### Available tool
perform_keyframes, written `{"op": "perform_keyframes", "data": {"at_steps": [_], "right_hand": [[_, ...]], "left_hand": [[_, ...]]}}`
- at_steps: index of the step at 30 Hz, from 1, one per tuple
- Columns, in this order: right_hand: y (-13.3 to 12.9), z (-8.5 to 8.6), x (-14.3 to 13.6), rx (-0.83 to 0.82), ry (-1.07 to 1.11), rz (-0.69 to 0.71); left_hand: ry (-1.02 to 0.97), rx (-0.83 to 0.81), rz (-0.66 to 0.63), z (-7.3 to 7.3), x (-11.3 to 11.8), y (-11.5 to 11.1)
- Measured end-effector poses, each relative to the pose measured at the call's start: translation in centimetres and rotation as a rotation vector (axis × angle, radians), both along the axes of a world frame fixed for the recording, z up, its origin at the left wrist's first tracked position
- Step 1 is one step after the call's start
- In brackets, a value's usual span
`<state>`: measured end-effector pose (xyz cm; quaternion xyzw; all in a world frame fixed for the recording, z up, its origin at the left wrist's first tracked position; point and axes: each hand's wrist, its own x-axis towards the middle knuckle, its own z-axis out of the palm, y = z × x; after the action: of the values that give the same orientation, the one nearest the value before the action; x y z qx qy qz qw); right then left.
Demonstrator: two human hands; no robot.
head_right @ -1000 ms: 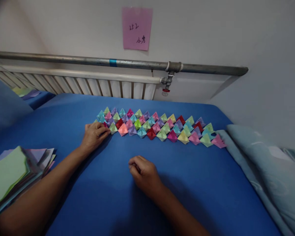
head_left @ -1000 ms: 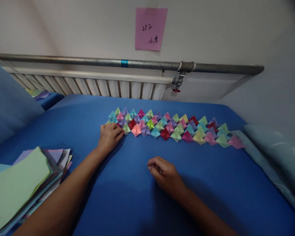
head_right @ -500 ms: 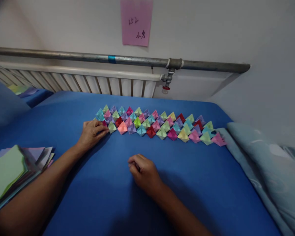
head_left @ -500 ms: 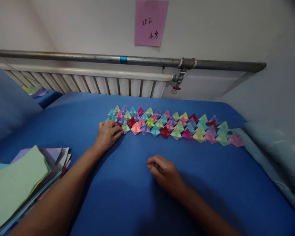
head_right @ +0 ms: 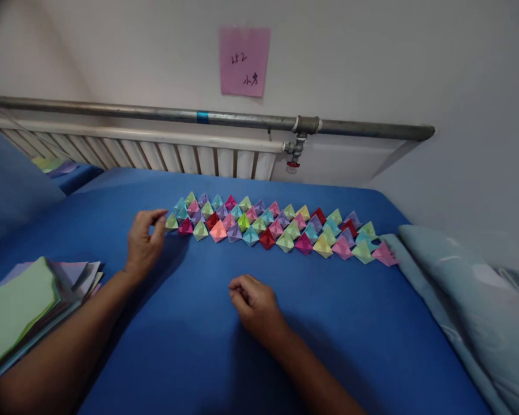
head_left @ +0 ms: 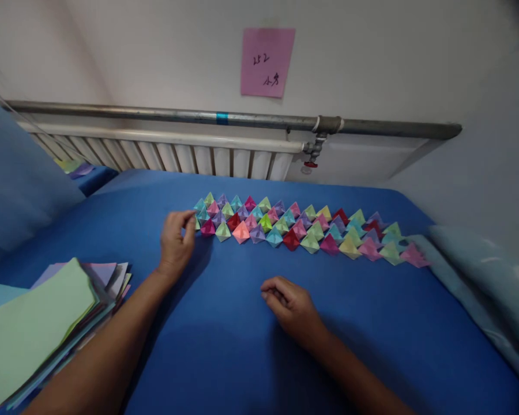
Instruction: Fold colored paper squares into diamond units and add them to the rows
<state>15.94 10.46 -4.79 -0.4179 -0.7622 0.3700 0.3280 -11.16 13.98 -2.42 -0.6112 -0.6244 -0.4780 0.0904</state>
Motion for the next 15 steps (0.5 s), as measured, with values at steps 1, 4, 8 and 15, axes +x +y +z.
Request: {"op": "perform_keyframes", "data": {"at_steps": [1, 4, 8, 15], "right_hand": [[0.0, 0.0, 0.0, -0.011, 0.014, -0.004], [0.1, 0.0, 0.0, -0.022, 0.065, -0.018], [0.1, -0.3, 0.1, 0.035, 0.108, -0.035], [0.2, -1.1, -0.2, 0.249, -0.001, -0.071]], "left_hand": [[0.066, 0.001, -0.093, -0.2, 1.1, -0.5], [0.265, -0.015, -0.376, -0.8, 5.6, -2.4], [0.455, -0.019, -0.559, -1.8, 10.7, -5.0], [0.252, 0.010, -0.421, -2.0, 14.6, -7.8]]}}
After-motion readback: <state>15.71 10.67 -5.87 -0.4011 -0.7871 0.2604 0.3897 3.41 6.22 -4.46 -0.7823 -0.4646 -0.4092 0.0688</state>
